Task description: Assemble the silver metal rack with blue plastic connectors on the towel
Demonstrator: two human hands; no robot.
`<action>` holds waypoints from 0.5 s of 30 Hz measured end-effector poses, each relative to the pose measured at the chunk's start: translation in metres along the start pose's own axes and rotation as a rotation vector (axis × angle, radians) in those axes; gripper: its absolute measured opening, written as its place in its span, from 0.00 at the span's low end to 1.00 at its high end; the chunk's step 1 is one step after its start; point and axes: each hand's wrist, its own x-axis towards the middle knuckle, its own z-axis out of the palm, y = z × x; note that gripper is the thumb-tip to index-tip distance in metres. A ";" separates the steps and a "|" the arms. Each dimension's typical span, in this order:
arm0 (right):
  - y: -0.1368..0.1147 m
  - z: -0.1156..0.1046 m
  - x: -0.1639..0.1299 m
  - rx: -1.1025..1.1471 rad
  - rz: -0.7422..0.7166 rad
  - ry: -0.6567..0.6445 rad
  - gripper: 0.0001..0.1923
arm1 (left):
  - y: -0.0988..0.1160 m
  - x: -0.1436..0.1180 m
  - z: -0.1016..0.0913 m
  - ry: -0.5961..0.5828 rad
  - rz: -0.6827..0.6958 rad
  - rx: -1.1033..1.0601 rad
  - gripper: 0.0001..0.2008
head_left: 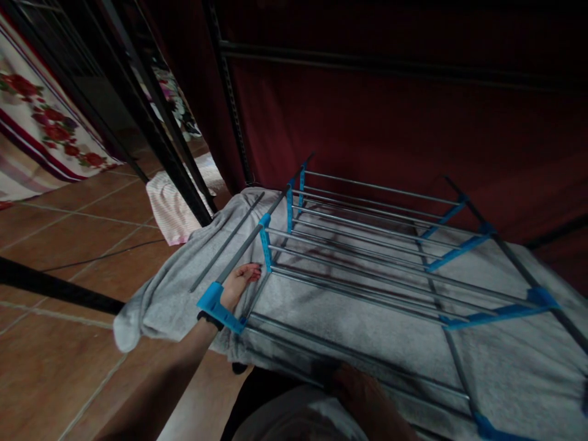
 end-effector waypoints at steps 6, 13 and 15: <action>-0.005 0.013 -0.005 -0.110 -0.113 0.178 0.14 | -0.001 -0.004 0.006 0.064 0.047 0.045 0.11; -0.032 -0.083 0.002 -0.312 -0.019 0.380 0.17 | -0.002 -0.007 0.007 0.068 0.104 0.064 0.11; -0.036 -0.114 0.012 -0.343 0.012 0.487 0.17 | -0.004 -0.006 0.008 0.085 0.116 0.077 0.10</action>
